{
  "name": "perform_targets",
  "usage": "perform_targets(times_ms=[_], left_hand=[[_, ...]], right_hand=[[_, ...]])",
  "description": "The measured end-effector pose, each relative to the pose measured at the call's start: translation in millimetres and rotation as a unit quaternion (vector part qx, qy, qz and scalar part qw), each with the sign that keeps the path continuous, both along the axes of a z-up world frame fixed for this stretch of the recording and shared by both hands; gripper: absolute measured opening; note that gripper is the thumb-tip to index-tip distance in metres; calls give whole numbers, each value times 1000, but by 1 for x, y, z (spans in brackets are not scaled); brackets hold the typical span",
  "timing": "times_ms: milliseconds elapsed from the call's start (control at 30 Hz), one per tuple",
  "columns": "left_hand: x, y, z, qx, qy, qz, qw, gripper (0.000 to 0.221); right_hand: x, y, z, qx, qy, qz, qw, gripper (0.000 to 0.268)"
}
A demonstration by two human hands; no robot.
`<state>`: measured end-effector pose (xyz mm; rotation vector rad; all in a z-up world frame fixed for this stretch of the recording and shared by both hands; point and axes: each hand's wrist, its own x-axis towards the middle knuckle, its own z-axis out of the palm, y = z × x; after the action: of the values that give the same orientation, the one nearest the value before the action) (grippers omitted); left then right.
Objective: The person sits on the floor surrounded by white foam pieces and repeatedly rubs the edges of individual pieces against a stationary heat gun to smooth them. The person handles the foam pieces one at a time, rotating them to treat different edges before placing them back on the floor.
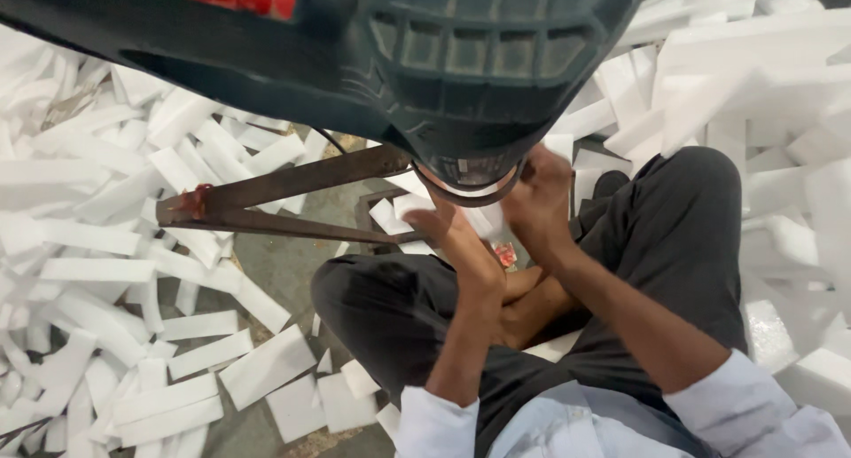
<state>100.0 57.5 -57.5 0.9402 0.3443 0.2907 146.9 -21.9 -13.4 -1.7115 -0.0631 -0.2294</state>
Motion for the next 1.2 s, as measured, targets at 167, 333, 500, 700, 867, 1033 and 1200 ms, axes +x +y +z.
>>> perform_targets(times_ms=[167, 333, 500, 700, 867, 1033, 1200], left_hand=[[-38, -28, -7, 153, 58, -36, 986, 108], [-59, -44, 2, 250, 106, -42, 962, 110], [-67, -50, 6, 243, 131, -41, 960, 114], [-67, -20, 7, 187, 87, -108, 972, 112], [-80, 7, 12, 132, 88, -200, 967, 108], [-88, -7, 18, 118, 82, -211, 967, 109], [-88, -3, 30, -27, -14, -142, 989, 103]], right_hand=[[-41, -7, -15, -23, 27, -63, 997, 20], [-70, -17, -22, 10, 72, -65, 995, 22], [-83, -22, -29, 41, 114, -75, 990, 21], [-77, -50, -25, 38, 185, 97, 977, 33], [-78, -88, -12, -126, 27, 303, 944, 77], [-91, -87, -7, -411, -111, 172, 888, 79], [-81, -76, -2, -416, -163, 109, 888, 71]])
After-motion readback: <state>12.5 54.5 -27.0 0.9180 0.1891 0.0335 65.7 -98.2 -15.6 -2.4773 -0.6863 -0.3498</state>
